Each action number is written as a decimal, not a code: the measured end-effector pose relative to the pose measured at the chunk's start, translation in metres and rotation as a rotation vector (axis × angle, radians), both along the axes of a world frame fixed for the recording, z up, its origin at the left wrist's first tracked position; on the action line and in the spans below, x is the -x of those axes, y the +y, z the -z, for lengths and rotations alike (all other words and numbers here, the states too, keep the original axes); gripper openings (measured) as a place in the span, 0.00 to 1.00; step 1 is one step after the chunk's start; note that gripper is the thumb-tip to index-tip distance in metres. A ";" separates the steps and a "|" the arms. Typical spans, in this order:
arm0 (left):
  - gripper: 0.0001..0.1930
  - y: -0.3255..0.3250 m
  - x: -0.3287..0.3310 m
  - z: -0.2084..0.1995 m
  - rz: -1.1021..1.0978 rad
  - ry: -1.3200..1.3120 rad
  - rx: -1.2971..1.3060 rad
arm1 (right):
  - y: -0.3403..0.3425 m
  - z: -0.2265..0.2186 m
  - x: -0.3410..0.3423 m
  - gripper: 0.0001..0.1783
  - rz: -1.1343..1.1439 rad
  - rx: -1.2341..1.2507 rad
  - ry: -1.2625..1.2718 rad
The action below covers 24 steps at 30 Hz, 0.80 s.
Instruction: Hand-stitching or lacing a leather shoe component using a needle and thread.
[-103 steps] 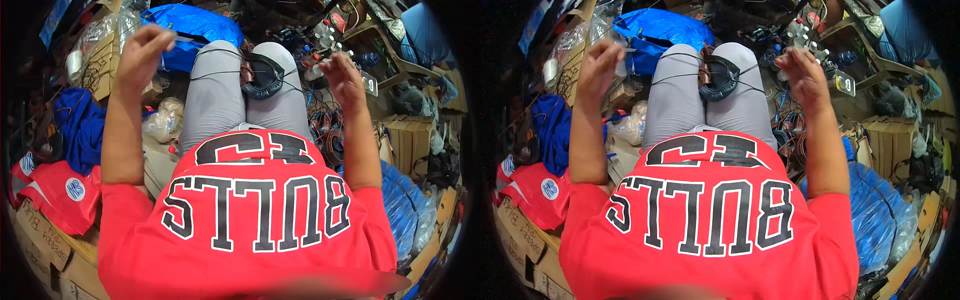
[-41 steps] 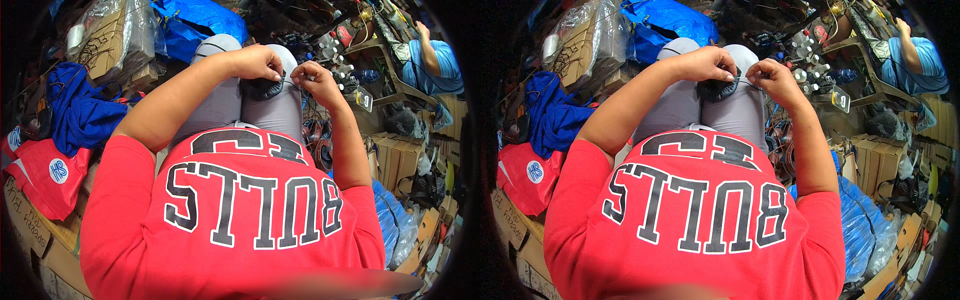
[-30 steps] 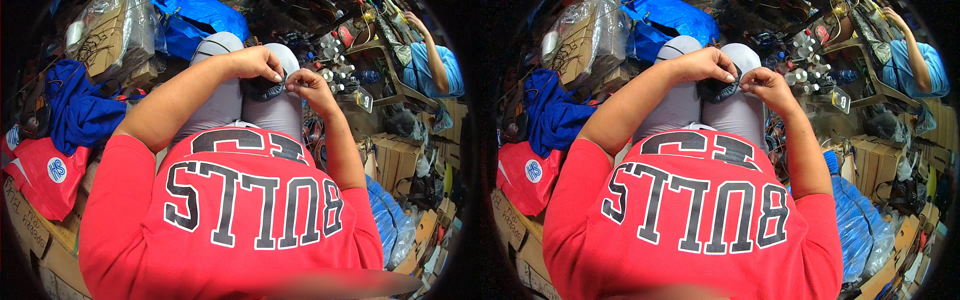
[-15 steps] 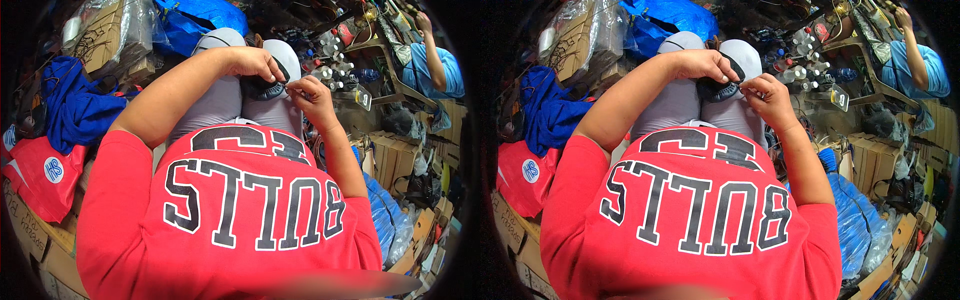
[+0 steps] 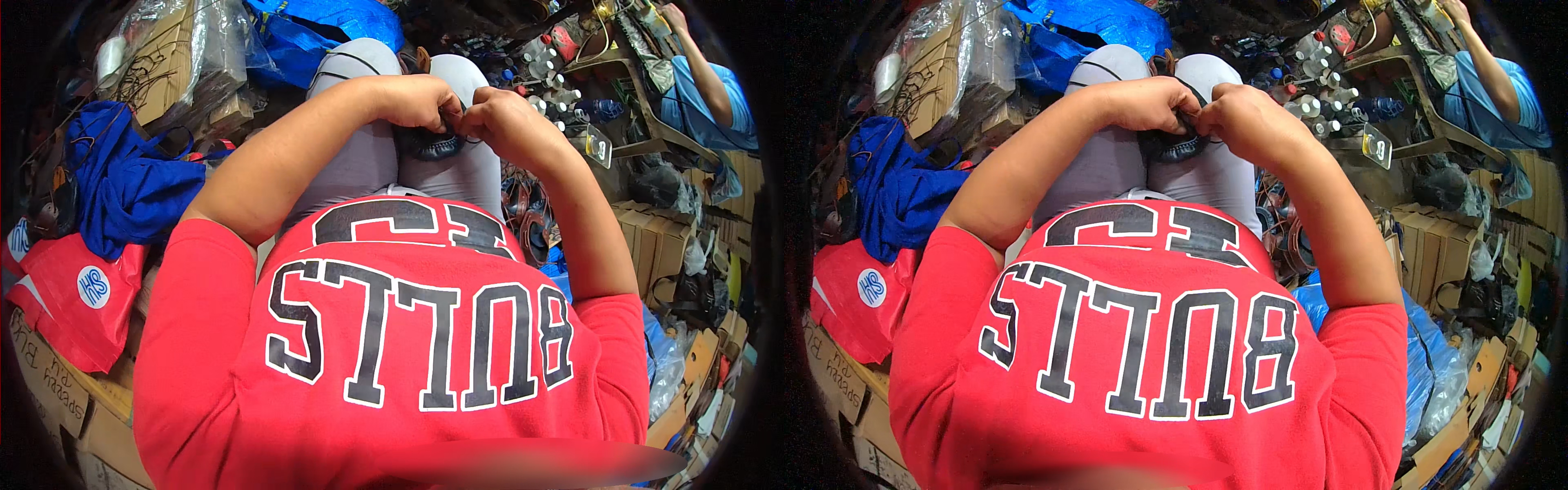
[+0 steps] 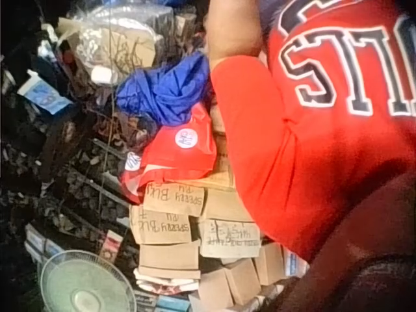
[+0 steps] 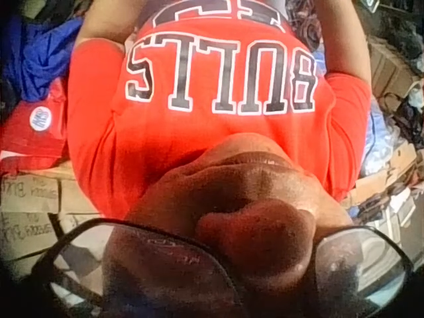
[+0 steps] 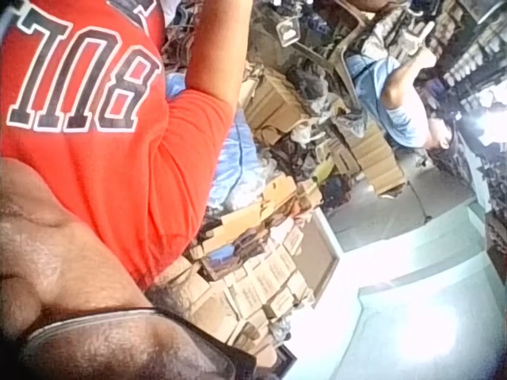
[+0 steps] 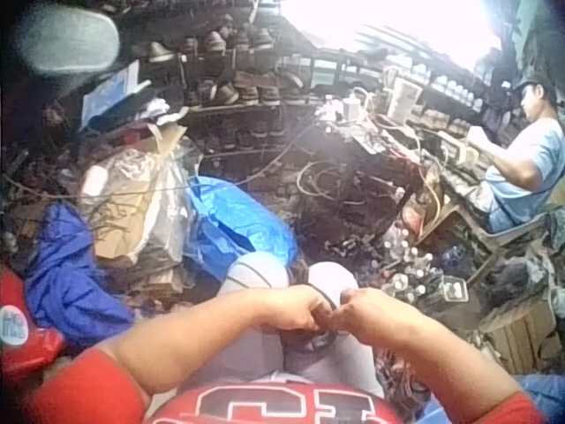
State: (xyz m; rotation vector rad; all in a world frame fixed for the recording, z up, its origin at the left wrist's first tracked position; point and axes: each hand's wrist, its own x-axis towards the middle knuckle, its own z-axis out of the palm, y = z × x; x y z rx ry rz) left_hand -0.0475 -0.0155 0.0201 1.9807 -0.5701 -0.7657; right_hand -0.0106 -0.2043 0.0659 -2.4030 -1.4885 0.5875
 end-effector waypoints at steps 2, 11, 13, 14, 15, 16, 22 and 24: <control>0.18 -0.003 0.001 0.011 -0.111 -0.058 0.035 | -0.004 0.008 -0.005 0.07 0.013 -0.010 0.074; 0.15 -0.001 -0.007 0.024 -0.369 -0.108 0.231 | -0.011 0.026 -0.005 0.08 0.271 -0.130 0.483; 0.13 -0.003 -0.006 0.021 -0.418 -0.138 0.206 | -0.009 0.026 -0.003 0.08 0.303 -0.125 0.484; 0.13 -0.004 -0.003 0.019 -0.410 -0.138 0.198 | -0.013 0.028 -0.007 0.06 0.344 -0.149 0.619; 0.13 -0.006 0.004 0.013 -0.489 -0.349 0.101 | -0.019 0.031 -0.011 0.05 0.397 -0.183 0.756; 0.13 -0.007 0.011 0.007 -0.566 -0.567 0.006 | -0.025 0.033 -0.018 0.06 0.407 -0.204 0.802; 0.11 0.014 0.052 0.006 -0.417 -0.781 -0.209 | -0.047 0.045 -0.008 0.09 0.377 -0.396 0.549; 0.09 0.018 0.055 0.005 -0.374 -0.765 -0.235 | -0.046 0.051 0.001 0.08 0.270 -0.408 0.282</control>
